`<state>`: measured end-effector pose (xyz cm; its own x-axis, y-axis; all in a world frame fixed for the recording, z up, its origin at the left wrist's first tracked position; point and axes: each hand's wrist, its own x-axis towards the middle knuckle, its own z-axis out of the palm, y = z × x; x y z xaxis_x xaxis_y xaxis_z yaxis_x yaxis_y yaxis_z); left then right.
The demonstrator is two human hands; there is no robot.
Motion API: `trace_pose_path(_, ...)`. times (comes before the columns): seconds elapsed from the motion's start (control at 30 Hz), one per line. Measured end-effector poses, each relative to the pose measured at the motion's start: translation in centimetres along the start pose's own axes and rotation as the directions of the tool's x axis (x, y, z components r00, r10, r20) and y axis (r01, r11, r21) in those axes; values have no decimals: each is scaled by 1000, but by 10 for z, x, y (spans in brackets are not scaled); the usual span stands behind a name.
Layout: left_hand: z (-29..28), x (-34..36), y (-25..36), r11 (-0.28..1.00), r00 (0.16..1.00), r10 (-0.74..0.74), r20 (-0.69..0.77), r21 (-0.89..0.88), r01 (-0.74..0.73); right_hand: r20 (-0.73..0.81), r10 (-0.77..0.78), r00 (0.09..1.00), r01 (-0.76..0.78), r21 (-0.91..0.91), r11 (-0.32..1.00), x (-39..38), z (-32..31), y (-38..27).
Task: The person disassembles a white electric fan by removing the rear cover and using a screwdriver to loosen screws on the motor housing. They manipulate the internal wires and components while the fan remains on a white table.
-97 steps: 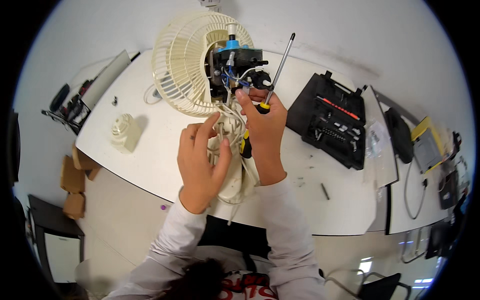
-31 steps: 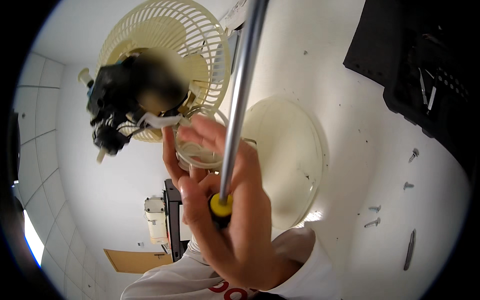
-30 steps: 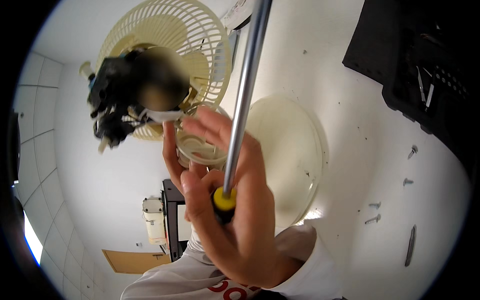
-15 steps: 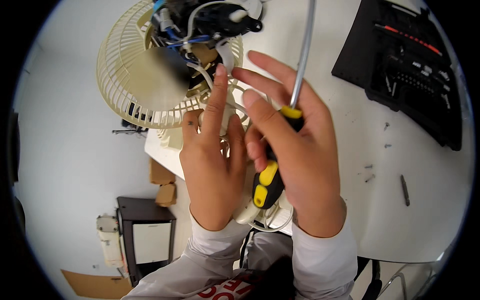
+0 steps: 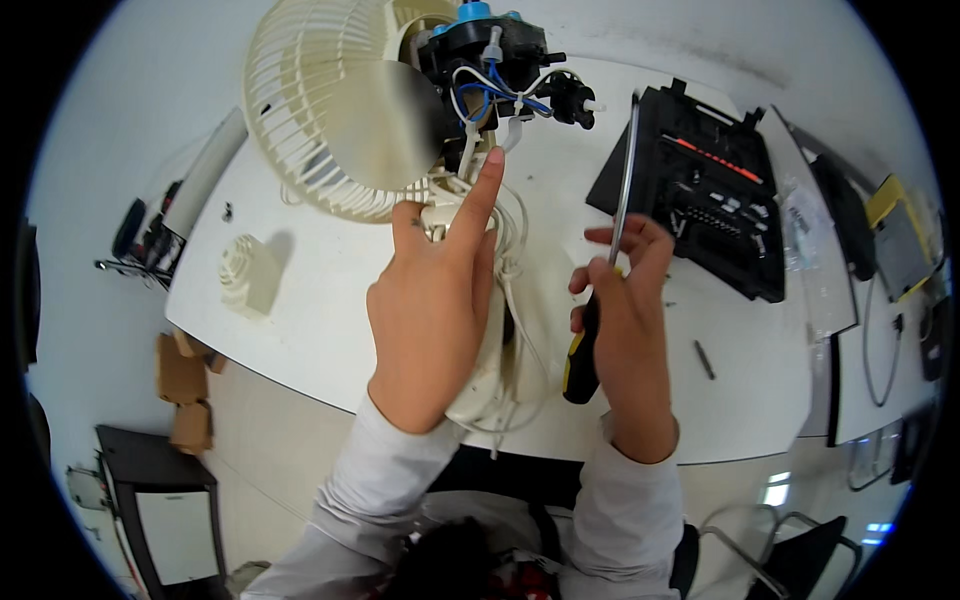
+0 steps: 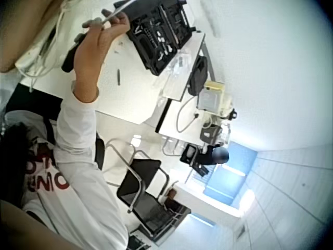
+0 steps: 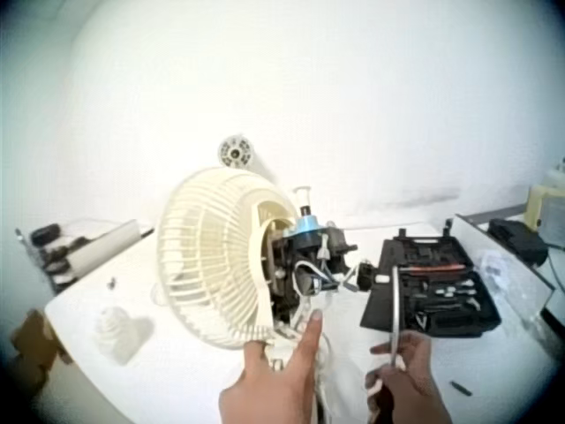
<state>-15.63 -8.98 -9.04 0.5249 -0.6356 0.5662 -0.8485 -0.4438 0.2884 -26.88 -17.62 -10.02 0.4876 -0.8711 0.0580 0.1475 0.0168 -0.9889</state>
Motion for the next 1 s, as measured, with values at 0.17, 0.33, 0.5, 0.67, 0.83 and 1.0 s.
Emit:
trace_pose_path(0.17,9,-1,-8,989,989,65,-131,-121,-81,146,-314,938,326,-679,658,-10,-15,41)
trace_pose_path(0.33,9,-2,-11,979,989,66,-132,-181,-89,104,-282,954,249,-799,547,-21,-2,42)
trace_pose_path(0.5,7,-3,-11,984,992,54,-117,-161,-72,107,-282,953,240,-837,492,-12,-4,49)
trace_pose_path(0.67,10,-3,-11,990,986,76,-150,-107,-93,137,-293,946,264,-848,459,-1,-17,61)
trace_pose_path(0.83,9,-4,-11,988,987,78,-141,-118,-95,164,-239,957,271,-798,539,4,-25,64)
trace_pose_path(1.0,9,-4,-10,984,986,80,-145,-145,-101,110,-464,879,399,-704,588,-3,-23,52)
